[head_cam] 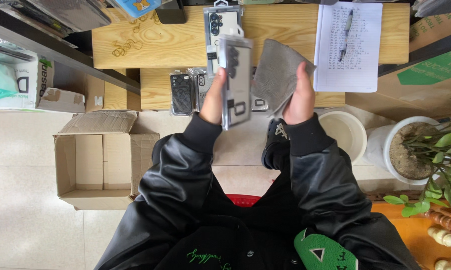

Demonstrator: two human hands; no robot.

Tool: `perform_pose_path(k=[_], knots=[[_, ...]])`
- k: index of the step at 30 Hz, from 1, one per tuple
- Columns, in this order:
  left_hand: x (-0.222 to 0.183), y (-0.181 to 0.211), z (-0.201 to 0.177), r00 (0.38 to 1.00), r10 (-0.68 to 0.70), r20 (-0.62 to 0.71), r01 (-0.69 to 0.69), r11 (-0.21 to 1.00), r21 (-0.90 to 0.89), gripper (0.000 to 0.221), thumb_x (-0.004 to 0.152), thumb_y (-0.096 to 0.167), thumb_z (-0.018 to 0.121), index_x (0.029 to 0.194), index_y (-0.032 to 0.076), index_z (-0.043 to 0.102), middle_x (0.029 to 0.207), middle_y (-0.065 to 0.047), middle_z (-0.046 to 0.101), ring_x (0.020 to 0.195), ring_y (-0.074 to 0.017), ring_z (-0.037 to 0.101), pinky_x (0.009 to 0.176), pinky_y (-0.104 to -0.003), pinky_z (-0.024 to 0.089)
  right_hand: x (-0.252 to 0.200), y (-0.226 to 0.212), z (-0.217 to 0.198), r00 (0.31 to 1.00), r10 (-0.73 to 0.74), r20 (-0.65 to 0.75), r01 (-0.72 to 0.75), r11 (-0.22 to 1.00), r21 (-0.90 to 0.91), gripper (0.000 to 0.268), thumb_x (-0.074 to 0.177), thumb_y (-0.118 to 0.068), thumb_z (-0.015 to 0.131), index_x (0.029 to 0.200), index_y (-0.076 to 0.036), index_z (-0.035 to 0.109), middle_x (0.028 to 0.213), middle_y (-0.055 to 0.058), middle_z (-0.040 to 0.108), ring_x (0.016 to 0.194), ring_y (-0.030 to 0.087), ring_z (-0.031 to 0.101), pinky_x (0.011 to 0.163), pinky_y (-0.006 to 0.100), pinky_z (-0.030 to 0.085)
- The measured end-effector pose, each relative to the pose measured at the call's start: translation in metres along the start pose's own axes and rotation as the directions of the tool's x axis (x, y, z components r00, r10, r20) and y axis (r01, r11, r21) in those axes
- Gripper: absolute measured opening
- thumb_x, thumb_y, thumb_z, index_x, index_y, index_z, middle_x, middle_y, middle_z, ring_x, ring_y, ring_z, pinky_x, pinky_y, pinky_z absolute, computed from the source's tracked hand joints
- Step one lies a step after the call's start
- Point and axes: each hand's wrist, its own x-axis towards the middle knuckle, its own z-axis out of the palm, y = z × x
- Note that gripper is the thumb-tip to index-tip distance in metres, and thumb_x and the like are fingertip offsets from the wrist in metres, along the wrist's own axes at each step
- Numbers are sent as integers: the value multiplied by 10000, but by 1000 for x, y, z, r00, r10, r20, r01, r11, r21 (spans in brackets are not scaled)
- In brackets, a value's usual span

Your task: The person wipes the plastic packaging of a phone case with a gray cloth. They rotate the package to clean multiple sides and edges, then place the cloth on the table.

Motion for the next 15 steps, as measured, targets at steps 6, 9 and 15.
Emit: perform_pose_path(k=[6,9,15], knots=[[12,16,-28,967,236,95,-254,916,309,669,1089,464,402,1588,115,127,1558,-305,228,1380,-493,373,1084,-652,357,6,-13,2,950,290,-117,-269,949,168,501,914,-385,670,1302,-81,581,1300,145,627,1180,297,623,1018,459,516],[13,16,-27,972,188,142,-226,915,336,769,1036,552,451,1573,88,154,1542,-305,250,1395,-477,334,1106,-659,331,1,-21,15,945,304,-118,-280,942,183,501,891,-395,686,1274,-86,591,1276,142,637,1155,290,630,1004,460,526],[0,6,13,978,45,204,-109,944,311,842,980,599,460,1561,50,195,1538,-353,198,1390,-516,278,1089,-690,310,17,9,-30,984,-178,30,174,893,-414,697,1086,-462,524,1498,28,247,1532,290,290,1432,411,295,1195,567,266]])
